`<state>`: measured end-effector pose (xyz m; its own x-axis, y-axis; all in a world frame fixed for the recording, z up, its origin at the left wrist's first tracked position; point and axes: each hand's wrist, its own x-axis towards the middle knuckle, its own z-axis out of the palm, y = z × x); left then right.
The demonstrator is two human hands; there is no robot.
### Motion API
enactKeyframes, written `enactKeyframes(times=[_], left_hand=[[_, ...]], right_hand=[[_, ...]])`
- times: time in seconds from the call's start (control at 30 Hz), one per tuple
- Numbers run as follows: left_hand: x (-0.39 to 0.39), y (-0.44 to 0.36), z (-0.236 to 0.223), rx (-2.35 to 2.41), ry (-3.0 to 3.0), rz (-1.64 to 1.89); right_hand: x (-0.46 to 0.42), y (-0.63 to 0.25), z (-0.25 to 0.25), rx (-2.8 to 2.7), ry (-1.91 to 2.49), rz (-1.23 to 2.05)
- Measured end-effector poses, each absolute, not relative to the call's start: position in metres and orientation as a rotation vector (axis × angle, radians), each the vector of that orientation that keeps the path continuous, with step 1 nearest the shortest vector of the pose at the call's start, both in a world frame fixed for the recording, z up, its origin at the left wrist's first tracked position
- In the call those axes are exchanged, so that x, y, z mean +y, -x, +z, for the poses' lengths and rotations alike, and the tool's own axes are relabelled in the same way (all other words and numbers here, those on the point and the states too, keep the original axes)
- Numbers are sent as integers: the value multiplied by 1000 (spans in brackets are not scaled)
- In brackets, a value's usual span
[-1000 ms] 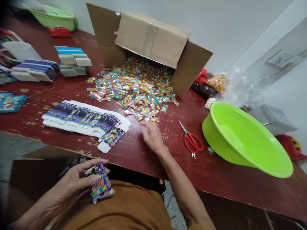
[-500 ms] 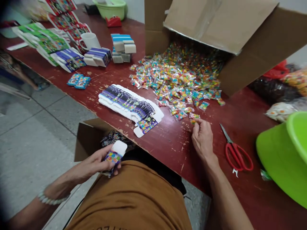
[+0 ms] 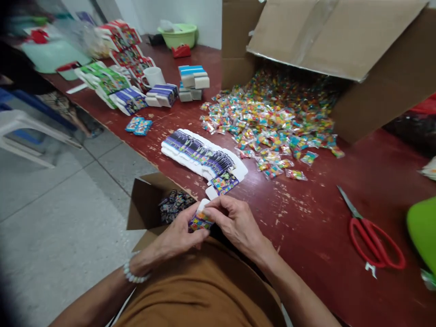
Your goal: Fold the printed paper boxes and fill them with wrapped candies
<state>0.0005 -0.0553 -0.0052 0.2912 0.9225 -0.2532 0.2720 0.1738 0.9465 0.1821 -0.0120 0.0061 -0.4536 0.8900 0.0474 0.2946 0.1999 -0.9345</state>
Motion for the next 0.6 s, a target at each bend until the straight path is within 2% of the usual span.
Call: enactKeyframes(times=[0.2,0.27,0.37,0.43,0.6], left_hand=[[-55,-3,-6,1258,-1389,703],[-55,-4,-6,1242,-1369,702],[-55,-4,-8,1213,-1307,680],[-55,-3,-10,1198,-1231,693],[-53,-2,-16,1179,-1144,744]], right_hand=[[-16,-178,0,-1975,1089,864],[-16,-177,0,-1890,1153,958],[-12,-179,3,-1805,1153,1368],[-10,-181,3,-1752,1096,1529],[-11,-180,-3,-1695,1145,1282]])
